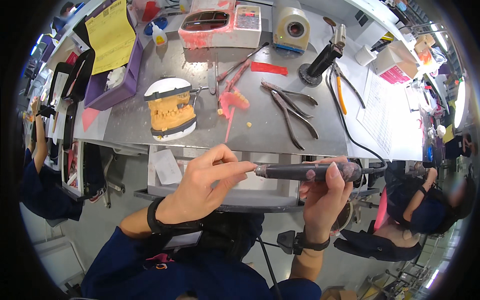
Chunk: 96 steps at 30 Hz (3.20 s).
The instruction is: The recorder uses a handheld rotary tool to grind and shape a dental prosthetic piece, then inspects and fits it onto a yellow plaster dental model.
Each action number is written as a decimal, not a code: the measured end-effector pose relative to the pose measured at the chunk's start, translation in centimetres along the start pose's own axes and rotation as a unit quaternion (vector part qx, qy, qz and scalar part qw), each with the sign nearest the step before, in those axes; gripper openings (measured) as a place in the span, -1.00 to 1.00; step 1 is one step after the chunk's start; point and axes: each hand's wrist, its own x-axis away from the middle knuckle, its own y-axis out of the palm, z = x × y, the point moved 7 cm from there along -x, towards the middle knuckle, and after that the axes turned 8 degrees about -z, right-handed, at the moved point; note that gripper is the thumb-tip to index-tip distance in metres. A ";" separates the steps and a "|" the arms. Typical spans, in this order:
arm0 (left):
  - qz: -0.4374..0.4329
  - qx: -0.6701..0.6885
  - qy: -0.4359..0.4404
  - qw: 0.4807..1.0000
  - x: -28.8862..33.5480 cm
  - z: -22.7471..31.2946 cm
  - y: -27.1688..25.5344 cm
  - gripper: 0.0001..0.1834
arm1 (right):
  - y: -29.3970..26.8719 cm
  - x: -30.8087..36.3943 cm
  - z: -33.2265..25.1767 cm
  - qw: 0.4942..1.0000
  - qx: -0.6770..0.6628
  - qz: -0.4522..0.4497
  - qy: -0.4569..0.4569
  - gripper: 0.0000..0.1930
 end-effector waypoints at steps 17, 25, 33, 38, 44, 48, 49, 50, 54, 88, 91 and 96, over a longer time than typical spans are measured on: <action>-0.052 -0.043 -0.037 0.997 -0.5 0.6 0.3 -0.60 | 0.8 0.9 1.3 0.994 -0.038 -0.090 0.046 -0.80; -0.232 -0.162 -0.080 0.956 -0.5 0.6 6.0 -0.68 | 2.4 1.8 0.5 0.970 0.105 -0.201 0.088 -0.71; -0.466 0.623 -0.179 0.602 4.6 1.6 10.8 -0.54 | 2.6 3.3 0.2 0.926 0.050 -0.330 0.176 -0.60; -0.294 0.252 -0.034 0.921 4.3 1.5 6.2 -0.63 | -1.4 -2.3 -2.6 0.979 0.142 -0.078 0.123 -0.53; -0.185 0.190 -0.199 0.943 8.9 -3.6 5.2 -0.83 | -7.6 -13.3 -1.4 0.802 0.553 -0.126 0.186 -0.52; -0.242 0.136 -0.206 0.938 9.9 -3.5 6.2 -0.85 | -6.0 -14.0 -0.9 0.757 0.645 -0.102 0.025 -0.47; -0.277 0.113 -0.206 0.932 10.0 -3.6 6.6 -0.84 | -6.6 -13.6 -1.0 0.810 0.576 -0.090 0.065 -0.48; -0.285 0.116 -0.204 0.929 10.2 -3.8 7.0 -0.84 | -6.1 -12.6 -1.7 0.855 0.502 -0.077 0.101 -0.49; -0.307 0.116 -0.159 0.931 9.7 -3.8 8.6 -0.80 | -8.3 -7.6 -5.9 0.919 0.379 -0.064 0.087 -0.68; -0.436 -0.061 -0.179 0.880 13.1 -22.1 34.7 -0.79 | -19.3 15.6 14.7 0.598 0.722 -0.219 0.270 -0.62; -0.406 -0.054 -0.136 0.902 12.5 -21.1 33.7 -0.80 | -15.5 15.3 13.3 0.616 0.704 -0.262 0.236 -0.61; -0.432 -0.078 -0.206 0.875 10.1 -11.9 27.1 -0.75 | -13.6 14.9 11.9 0.628 0.700 -0.284 0.189 -0.65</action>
